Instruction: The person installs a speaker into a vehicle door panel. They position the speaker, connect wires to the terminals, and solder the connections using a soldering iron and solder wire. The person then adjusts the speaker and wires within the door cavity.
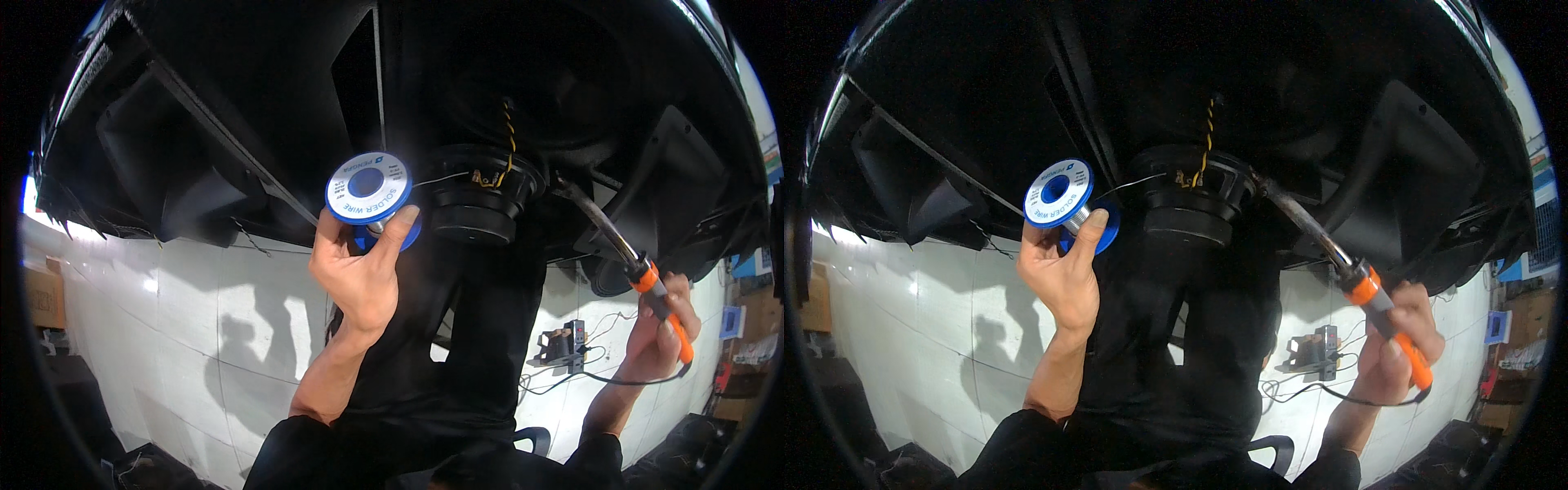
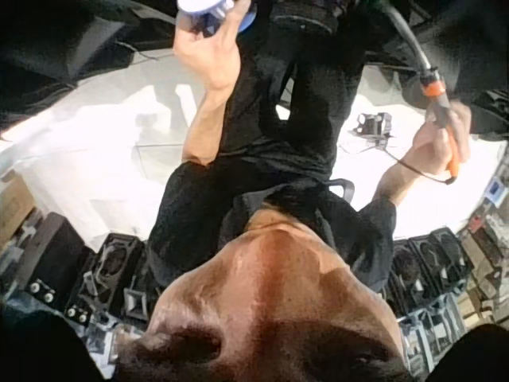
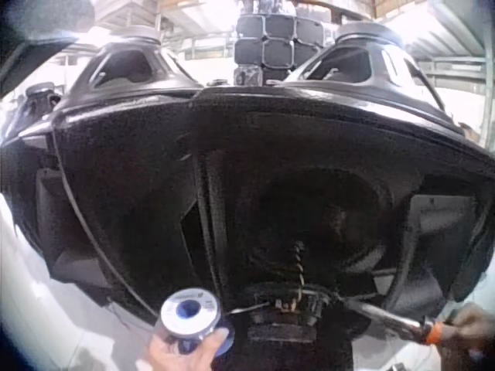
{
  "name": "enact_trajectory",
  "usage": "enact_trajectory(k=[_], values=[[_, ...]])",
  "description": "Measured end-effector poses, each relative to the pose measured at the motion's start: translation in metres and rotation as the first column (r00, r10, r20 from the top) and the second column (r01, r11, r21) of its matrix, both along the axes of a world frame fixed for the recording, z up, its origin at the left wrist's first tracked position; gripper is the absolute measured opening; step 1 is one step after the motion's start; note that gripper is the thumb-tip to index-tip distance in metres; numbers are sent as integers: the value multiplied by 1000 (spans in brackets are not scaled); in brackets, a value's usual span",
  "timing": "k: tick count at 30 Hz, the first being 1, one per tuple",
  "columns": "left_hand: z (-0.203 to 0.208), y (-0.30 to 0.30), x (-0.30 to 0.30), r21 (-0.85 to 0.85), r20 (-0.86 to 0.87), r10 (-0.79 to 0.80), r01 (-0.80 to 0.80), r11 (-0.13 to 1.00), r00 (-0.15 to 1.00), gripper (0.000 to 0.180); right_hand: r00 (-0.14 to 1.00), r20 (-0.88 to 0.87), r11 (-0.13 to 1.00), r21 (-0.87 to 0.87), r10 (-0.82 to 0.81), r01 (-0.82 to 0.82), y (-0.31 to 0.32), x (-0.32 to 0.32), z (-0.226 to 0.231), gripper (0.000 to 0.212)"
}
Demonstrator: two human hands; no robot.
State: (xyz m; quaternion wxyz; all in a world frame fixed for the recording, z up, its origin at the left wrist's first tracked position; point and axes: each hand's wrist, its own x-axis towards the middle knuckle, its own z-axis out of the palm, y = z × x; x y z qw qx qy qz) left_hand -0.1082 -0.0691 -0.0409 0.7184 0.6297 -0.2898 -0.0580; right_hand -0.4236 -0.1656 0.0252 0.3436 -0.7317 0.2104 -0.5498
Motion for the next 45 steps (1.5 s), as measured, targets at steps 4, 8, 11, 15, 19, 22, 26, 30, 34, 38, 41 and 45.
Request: enact_trajectory(k=[4,8,11,15,19,22,26,30,34,38,41,45], values=[[-7,-5,0,-11,-12,-41,40,999,999,47,991,-123,999,28,44,-41,-19,-1,14,37],[-7,-3,-1,-3,-38,-21,21,1000,999,46,993,-34,994,-3,113,-113,-23,-4,21,35],[-10,-5,0,-37,-28,-20,19,999,999,45,982,-43,982,-48,181,-183,-26,-5,34,34],[-12,-5,2,-75,-54,-39,35,997,998,43,938,-314,961,-181,147,-211,-39,12,74,32],[-19,-7,-3,-90,-85,-26,18,996,996,44,752,-659,888,-343,3,-305,-60,43,123,37],[-16,-4,-3,4,-93,-28,28,1000,995,44,543,-839,803,-352,-43,-481,-70,88,159,37],[-16,-5,-9,-95,-216,-53,33,995,975,43,372,-916,724,-358,-150,-589,-75,118,183,38],[-19,-8,-18,-186,-264,-130,82,979,956,41,264,-960,666,-254,-88,-701,-86,136,199,37],[-17,-13,-23,-229,-337,-165,90,969,927,40,248,-963,610,-262,-109,-748,-97,142,205,35],[-19,-17,-24,-216,-286,-140,78,973,948,40,283,-935,697,-349,-215,-627,-94,139,201,34],[-21,-18,-24,-235,-279,-156,90,968,947,40,347,-907,674,-412,-239,-613,-95,138,195,34],[-24,-18,-25,-206,-230,-126,78,975,965,40,242,-932,647,-361,-269,-672,-89,146,197,34]])
